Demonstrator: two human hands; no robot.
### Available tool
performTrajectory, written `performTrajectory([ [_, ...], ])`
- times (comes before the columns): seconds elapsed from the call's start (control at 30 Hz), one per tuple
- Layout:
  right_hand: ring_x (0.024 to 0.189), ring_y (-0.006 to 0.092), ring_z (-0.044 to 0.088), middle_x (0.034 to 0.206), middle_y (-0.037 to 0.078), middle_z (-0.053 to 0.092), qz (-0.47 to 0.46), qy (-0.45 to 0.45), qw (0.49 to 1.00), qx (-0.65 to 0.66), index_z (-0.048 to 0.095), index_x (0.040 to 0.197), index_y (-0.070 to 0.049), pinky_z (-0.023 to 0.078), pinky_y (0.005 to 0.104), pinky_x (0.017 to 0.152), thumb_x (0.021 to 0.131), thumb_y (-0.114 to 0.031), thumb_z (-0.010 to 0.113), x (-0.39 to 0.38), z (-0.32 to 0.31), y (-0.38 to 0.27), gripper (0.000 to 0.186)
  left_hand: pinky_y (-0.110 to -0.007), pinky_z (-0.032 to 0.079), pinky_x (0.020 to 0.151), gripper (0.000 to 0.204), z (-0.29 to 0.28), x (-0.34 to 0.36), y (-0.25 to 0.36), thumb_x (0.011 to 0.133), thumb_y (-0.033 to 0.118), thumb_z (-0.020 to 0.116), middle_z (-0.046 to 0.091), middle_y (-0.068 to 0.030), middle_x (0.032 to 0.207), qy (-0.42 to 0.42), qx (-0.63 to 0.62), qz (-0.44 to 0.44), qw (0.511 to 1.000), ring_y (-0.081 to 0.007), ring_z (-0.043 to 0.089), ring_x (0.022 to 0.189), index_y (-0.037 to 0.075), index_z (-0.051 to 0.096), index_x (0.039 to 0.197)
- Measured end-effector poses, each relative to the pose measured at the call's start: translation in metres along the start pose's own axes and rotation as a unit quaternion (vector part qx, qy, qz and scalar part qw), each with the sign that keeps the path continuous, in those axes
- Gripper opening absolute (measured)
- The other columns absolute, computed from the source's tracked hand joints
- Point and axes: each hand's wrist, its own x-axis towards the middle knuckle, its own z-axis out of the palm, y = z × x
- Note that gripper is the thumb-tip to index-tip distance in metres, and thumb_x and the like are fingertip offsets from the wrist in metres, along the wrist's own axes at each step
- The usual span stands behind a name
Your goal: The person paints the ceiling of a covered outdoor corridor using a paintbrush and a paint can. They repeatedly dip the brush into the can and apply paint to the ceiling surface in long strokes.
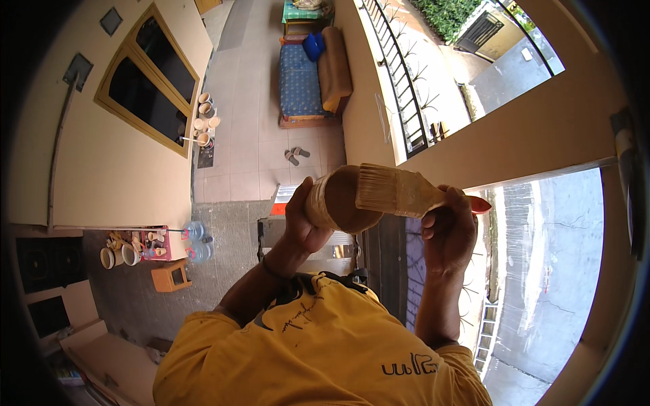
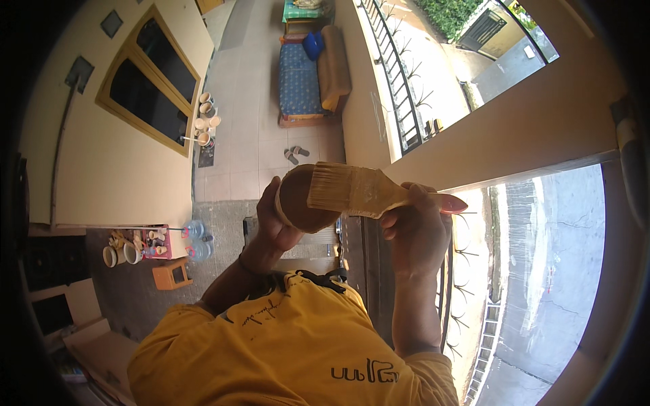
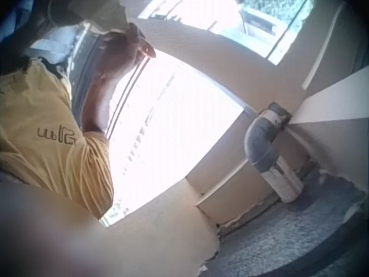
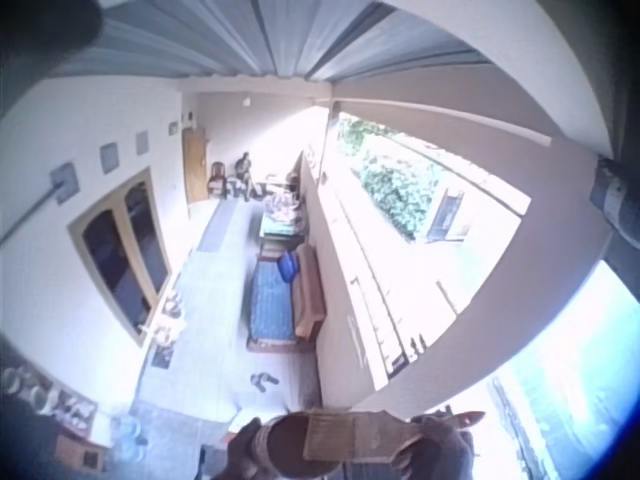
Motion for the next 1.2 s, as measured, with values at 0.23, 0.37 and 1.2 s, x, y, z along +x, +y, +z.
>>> performTrajectory([
  [0.23,0.051,0.0207,0.062,0.070,0.011,0.064,0.039,0.035,0.997,0.056,0.064,0.099,0.000,0.044,0.0271,0.041,0.096,-0.017,0.061,-0.006,0.002,0.003,0.018,-0.048,0.045,0.109,0.056,-0.004,0.001,-0.002,0.105,0.047,0.041,0.062,-0.0156,0.133,-0.026,-0.023,-0.017,0.999,-0.0306,0.058,0.126,0.003,0.056,0.136],
  [0.37,0.049,0.0231,0.063,0.070,0.015,0.065,-0.120,-0.020,0.992,-0.040,0.062,0.097,0.003,0.047,0.0283,0.040,0.093,-0.011,0.062,-0.020,0.010,-0.010,0.014,-0.047,0.045,0.110,0.055,-0.002,0.000,-0.002,0.105,0.046,0.042,0.063,-0.0151,0.132,-0.050,-0.021,-0.019,0.998,-0.0294,0.059,0.125,0.002,0.056,0.135],
  [1.2,0.062,0.0082,0.065,0.069,0.006,0.067,-0.267,-0.255,0.833,-0.412,0.066,0.087,-0.002,0.051,0.0251,0.055,0.084,-0.002,0.075,-0.018,0.060,-0.009,0.010,-0.041,0.053,0.103,0.048,0.007,0.000,0.015,0.102,0.036,0.053,0.061,-0.0202,0.126,-0.042,0.077,0.031,0.996,-0.0295,0.063,0.118,-0.001,0.049,0.132],
])
